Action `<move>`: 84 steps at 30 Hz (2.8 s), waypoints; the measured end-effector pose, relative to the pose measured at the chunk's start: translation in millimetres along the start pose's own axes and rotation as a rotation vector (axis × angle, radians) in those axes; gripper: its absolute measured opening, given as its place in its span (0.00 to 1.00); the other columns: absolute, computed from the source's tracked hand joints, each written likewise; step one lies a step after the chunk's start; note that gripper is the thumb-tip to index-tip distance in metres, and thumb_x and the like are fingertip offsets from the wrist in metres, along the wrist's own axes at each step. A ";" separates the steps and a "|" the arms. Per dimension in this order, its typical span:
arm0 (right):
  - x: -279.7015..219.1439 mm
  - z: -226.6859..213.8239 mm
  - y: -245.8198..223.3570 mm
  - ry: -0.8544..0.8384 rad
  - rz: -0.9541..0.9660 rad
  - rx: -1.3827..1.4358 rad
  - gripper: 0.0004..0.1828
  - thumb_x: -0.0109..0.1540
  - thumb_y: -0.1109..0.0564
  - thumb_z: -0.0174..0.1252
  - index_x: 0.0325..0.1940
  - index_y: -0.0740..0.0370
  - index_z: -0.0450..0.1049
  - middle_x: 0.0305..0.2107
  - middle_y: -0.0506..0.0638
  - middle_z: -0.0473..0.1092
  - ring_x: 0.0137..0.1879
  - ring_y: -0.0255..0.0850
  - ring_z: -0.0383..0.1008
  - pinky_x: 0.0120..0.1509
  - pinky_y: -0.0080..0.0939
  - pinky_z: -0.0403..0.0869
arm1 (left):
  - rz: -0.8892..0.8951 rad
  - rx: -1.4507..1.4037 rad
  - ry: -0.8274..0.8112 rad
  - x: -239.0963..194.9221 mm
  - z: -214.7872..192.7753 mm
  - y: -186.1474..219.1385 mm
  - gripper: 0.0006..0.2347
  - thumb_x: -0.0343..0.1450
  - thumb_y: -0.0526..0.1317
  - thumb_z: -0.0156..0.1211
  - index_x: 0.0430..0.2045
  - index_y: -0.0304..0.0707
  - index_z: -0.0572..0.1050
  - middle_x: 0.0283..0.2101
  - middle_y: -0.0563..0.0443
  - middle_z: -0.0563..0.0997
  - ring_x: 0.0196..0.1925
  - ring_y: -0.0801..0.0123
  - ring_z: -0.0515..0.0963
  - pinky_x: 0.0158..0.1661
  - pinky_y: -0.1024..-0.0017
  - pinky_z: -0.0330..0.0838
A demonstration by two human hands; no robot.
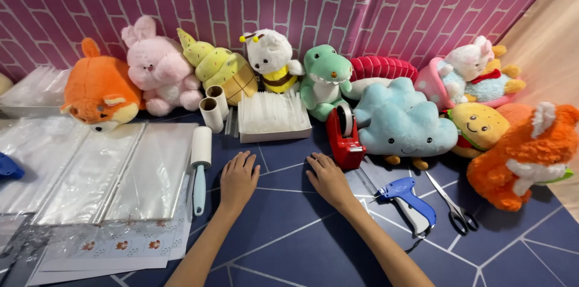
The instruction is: Using a lint roller to clean a blue cloud-shaped plush toy on a workshop table.
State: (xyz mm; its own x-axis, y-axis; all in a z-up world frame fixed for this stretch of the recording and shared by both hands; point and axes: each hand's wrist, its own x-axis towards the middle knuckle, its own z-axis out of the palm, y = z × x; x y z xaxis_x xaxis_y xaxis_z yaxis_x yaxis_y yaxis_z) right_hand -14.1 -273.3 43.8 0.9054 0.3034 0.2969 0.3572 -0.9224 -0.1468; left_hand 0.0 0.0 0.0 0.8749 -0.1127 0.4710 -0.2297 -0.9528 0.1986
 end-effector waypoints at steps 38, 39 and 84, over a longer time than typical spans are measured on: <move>-43.2 -89.0 252.8 0.790 1.126 1.731 0.39 0.51 0.45 0.71 0.64 0.50 0.69 0.54 0.47 0.75 0.58 0.41 0.76 0.61 0.45 0.78 | 0.040 -0.091 -0.036 -25.4 -34.8 -0.6 0.20 0.74 0.48 0.49 0.60 0.44 0.71 0.65 0.48 0.71 0.70 0.59 0.66 0.62 0.58 0.63; -45.7 -92.0 251.7 0.811 1.096 1.733 0.38 0.50 0.47 0.71 0.64 0.51 0.70 0.54 0.47 0.75 0.59 0.41 0.76 0.61 0.43 0.78 | 0.049 -0.088 -0.028 -26.2 -34.8 -0.8 0.20 0.74 0.48 0.49 0.60 0.44 0.72 0.65 0.48 0.71 0.70 0.59 0.66 0.62 0.58 0.64; -2.5 -57.2 -40.8 0.073 0.742 1.884 0.51 0.62 0.39 0.60 0.80 0.56 0.40 0.72 0.63 0.42 0.74 0.59 0.53 0.75 0.57 0.62 | -0.503 -1.342 -0.104 -14.8 -55.3 13.4 0.31 0.62 0.52 0.76 0.59 0.47 0.70 0.51 0.44 0.75 0.57 0.60 0.73 0.55 0.59 0.72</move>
State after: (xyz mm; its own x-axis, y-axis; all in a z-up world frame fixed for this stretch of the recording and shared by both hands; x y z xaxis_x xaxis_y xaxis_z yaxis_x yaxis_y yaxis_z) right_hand -44.1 -250.1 103.0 0.9687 0.0059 -0.2481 -0.2145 0.5227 -0.8251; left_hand -39.6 4.5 43.3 0.9957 0.0741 0.0561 -0.0618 0.0775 0.9951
